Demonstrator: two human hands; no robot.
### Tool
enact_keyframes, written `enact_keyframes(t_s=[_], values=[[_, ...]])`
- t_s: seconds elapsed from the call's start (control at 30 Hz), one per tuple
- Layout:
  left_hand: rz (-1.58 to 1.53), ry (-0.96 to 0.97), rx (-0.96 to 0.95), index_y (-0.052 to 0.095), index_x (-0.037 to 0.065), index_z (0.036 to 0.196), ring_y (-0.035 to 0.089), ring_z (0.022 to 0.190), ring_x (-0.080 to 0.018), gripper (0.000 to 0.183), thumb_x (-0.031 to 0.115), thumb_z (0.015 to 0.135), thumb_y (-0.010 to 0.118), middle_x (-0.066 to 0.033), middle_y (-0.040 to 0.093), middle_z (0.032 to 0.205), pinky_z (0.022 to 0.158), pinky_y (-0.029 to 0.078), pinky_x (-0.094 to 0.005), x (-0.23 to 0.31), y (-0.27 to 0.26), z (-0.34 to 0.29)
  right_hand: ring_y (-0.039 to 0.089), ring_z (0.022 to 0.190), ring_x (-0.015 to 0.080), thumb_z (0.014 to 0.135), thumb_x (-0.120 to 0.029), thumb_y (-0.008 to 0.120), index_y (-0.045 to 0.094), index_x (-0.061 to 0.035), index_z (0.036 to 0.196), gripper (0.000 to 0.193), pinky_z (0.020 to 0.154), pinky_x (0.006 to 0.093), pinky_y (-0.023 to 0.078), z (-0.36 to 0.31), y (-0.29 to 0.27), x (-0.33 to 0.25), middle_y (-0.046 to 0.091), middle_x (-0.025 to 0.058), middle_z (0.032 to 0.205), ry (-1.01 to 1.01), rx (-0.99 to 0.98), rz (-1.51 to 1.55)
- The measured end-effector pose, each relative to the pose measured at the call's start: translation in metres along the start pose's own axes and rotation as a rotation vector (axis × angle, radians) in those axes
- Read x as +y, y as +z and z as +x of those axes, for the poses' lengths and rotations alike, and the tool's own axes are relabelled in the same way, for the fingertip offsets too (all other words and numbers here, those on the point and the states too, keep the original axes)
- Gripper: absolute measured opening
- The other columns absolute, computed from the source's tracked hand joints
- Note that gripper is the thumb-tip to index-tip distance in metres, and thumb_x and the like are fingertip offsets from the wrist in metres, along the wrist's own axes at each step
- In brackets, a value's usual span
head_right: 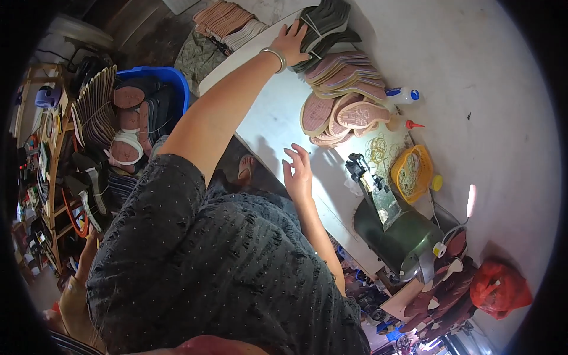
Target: Assembling and sorting shoe soles and components in a manufacturing facility.
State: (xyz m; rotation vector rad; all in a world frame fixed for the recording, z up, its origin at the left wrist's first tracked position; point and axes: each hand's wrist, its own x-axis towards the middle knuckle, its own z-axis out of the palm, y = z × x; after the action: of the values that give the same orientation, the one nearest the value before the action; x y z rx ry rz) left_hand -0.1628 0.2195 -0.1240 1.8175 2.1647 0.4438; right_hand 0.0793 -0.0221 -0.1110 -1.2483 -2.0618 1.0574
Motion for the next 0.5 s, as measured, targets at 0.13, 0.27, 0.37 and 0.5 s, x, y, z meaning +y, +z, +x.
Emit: enact_keyframes(t_s=[0.13,0.27,0.37,0.5], values=[[-0.081,-0.09,0.031,0.018,0.015,0.146,0.013,0.138,-0.0425,0.093,0.042,0.075,0.07,-0.0201,0.012,0.151,0.108,0.027,-0.0512,0.002,-0.011,-0.037,0.059,0.1,0.0271,0.078,0.008,0.059,0.059,-0.0048,0.11,0.034,0.069,0.0282,0.053,-0.001,0.015,0.007,0.05,0.0149,0.123,-0.04,-0.076,0.007],[-0.455,0.009,0.304,0.031,0.008,0.14,0.024,0.134,-0.0412,0.083,0.035,0.073,0.072,-0.0256,0.021,0.146,0.108,0.029,-0.0462,0.008,0.027,-0.092,0.059,0.098,0.0229,0.077,0.011,0.059,0.057,-0.0015,0.111,0.036,0.064,0.0247,0.051,0.006,0.034,0.001,0.051,0.0148,0.122,-0.114,-0.119,0.087],[-0.775,-0.039,0.329,0.039,0.005,0.133,0.033,0.13,-0.0381,0.067,0.025,0.077,0.069,-0.0235,0.029,0.142,0.107,0.031,-0.0419,0.013,0.016,-0.188,0.06,0.096,0.0199,0.079,0.008,0.06,0.057,-0.0022,0.113,0.036,0.063,0.0244,0.051,0.016,0.045,0.01,0.052,0.0137,0.122,-0.096,-0.191,0.069],[-0.753,-0.315,0.43,0.048,0.004,0.123,0.043,0.119,-0.0349,0.049,0.013,0.079,0.065,-0.0188,0.043,0.129,0.101,0.037,-0.0398,-0.045,0.002,-0.338,0.061,0.095,0.0191,0.082,0.004,0.058,0.057,-0.0027,0.114,0.033,0.07,0.0271,0.051,0.041,0.076,-0.013,0.053,0.0117,0.121,-0.124,-0.345,0.052]])
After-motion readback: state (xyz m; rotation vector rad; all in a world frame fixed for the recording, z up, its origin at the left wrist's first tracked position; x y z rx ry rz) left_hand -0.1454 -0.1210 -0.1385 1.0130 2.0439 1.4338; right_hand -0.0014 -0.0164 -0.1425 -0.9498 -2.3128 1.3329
